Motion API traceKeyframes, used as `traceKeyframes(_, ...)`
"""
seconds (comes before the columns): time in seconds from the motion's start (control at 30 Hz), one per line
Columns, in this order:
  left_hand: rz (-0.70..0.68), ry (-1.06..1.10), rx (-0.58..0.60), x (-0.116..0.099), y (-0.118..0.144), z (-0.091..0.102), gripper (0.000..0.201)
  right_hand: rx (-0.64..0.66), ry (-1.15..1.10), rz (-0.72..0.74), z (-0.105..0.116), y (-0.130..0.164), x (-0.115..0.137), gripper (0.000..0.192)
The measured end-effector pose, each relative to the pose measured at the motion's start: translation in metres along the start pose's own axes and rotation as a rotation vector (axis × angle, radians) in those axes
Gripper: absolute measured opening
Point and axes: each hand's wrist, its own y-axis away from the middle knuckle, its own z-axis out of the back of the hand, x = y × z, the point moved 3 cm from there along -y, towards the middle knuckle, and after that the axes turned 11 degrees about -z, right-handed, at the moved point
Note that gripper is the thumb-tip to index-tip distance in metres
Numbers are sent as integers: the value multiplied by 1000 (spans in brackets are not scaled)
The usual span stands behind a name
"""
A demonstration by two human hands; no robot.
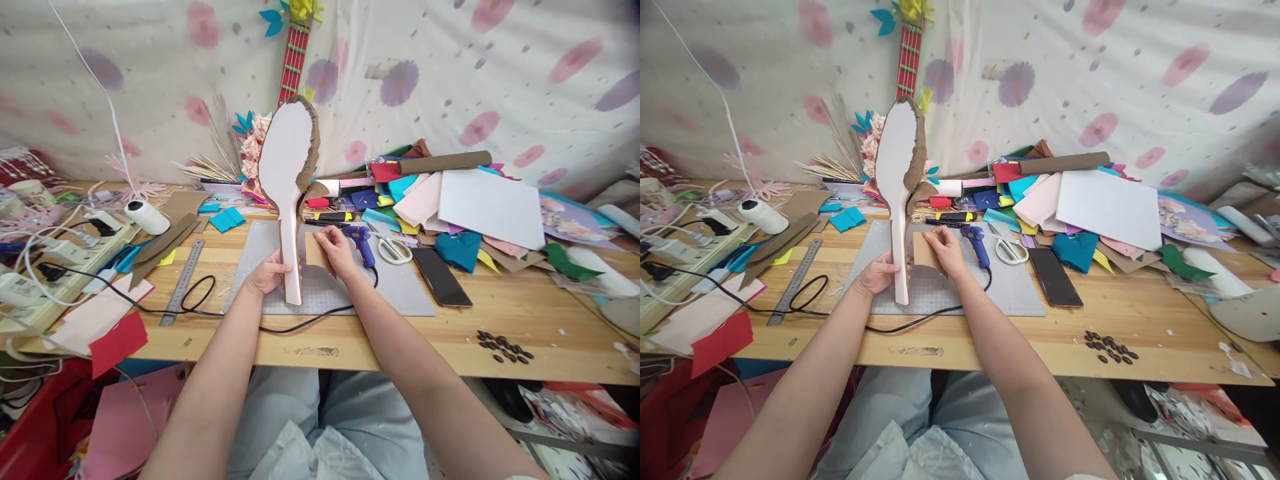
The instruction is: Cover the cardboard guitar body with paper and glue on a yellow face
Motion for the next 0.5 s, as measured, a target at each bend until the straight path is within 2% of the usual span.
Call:
traceKeyframes(0.3,62,-29,38,4,0,4,43,-26,43,24,-6,1,-1,32)
traceKeyframes(0.5,53,-37,69,3,0,2,42,-49,50,13,-6,1,-2,32)
